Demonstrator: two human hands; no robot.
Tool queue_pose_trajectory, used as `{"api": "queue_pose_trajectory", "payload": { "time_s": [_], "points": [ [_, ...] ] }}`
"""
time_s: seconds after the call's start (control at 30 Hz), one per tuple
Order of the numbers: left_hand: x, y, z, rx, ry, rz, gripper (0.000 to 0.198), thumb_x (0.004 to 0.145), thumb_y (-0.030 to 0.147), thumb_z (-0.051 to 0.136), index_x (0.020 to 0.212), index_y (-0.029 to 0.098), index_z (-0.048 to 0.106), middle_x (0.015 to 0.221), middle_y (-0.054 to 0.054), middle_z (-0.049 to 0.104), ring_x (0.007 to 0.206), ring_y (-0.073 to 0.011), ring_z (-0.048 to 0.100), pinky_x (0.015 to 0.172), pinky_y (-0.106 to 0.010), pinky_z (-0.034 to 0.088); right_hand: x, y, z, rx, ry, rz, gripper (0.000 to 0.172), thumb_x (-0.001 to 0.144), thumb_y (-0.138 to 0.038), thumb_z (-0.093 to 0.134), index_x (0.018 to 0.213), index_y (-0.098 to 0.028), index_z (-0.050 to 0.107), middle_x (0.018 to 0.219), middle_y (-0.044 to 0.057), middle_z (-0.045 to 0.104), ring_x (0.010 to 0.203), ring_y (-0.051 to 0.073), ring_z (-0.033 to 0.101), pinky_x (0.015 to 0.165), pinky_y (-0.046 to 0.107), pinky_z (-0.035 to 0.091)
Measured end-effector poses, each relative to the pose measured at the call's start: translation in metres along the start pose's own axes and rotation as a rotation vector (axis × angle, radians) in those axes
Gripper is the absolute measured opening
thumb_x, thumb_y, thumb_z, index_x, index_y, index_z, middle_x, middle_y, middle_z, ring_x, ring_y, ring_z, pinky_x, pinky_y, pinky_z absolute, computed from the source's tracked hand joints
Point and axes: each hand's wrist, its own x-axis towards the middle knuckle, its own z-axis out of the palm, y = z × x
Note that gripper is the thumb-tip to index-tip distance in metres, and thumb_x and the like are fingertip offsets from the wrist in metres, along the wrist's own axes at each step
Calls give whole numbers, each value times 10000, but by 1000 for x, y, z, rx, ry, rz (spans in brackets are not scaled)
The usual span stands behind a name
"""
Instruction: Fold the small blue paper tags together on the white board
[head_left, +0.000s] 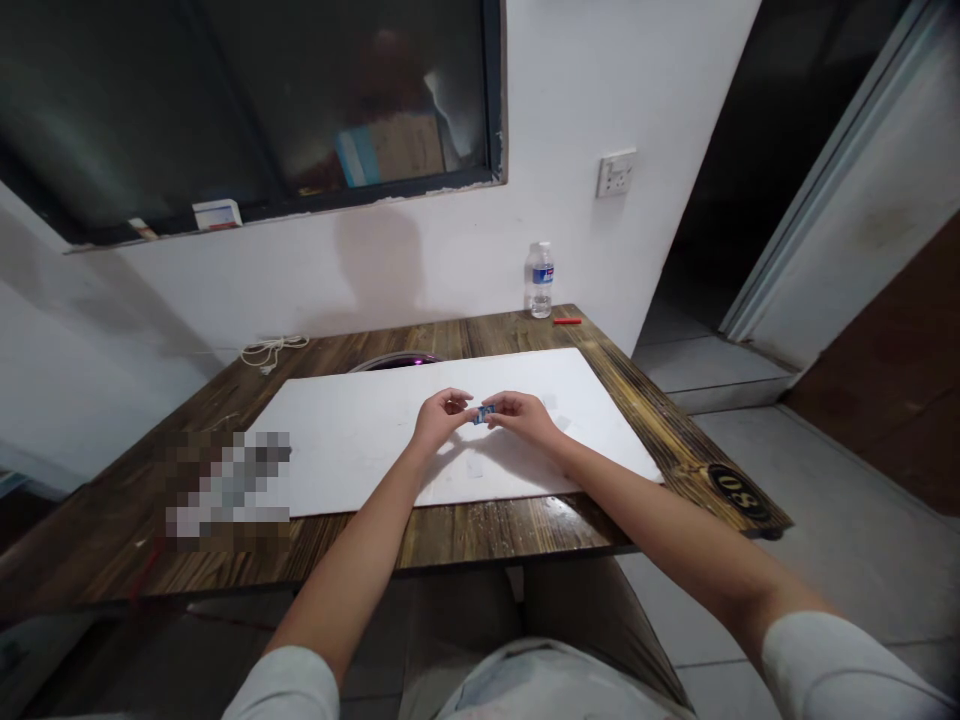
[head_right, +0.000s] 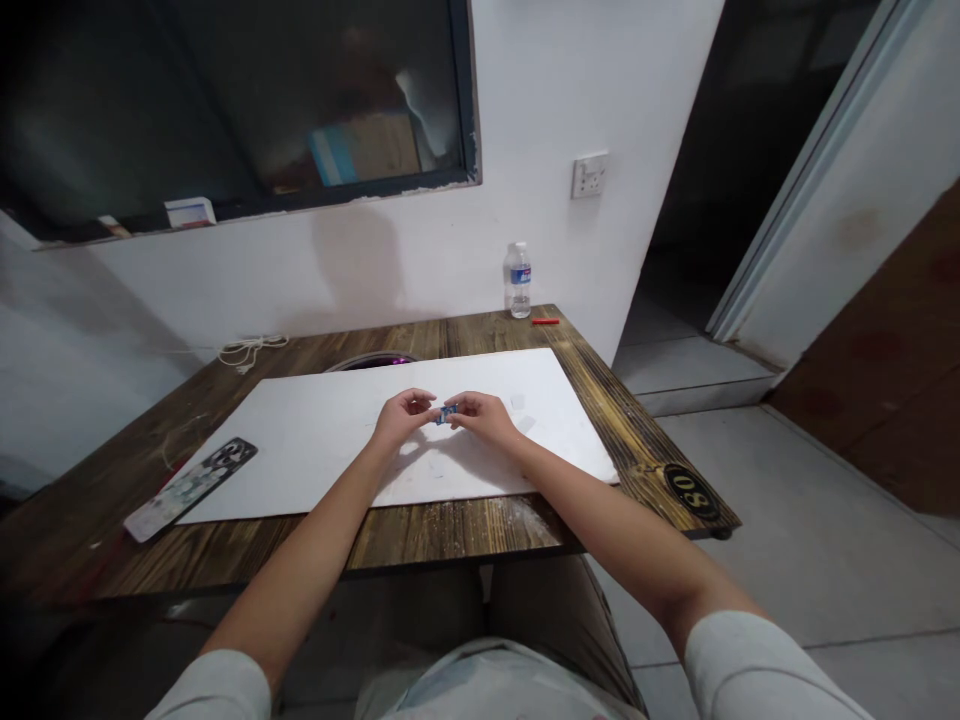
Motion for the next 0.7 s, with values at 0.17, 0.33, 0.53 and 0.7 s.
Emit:
{"api": "queue_pose_trajectory", "payload": {
  "time_s": [0.17,0.33,0.53,0.7],
  "points": [
    [-3,4,0,104,-24,111,375,672,376,797,991,197,714,946,-60,692,782,-170,645,703,-294,517,1,-1,-2,170,60,43,441,634,-462,831,942,-169,716,648,-4,653,647,192,679,672,341,542],
    [-8,10,2,236,-60,290,429,698,292,799,1109,239,688,1126,-60,667,895,-183,659,795,-316,533,1,-2,-3,265,65,92,460,600,-437,856,944,-166,712,643,-11,659,649,186,680,695,346,545],
    [-9,8,1,321,-29,363,280,769,283,745,1041,217,722,970,-43,712,829,-176,646,755,-305,519,1,-4,-2,305,50,137,490,584,-400,868,979,-167,697,683,6,702,660,183,691,717,346,553],
    [-8,7,2,316,-28,362,298,770,261,746,1063,209,722,964,-44,721,808,-169,650,739,-295,515,2,0,-2,342,62,176,491,555,-409,883,937,-159,701,696,24,718,650,181,695,712,342,565]
  ]
}}
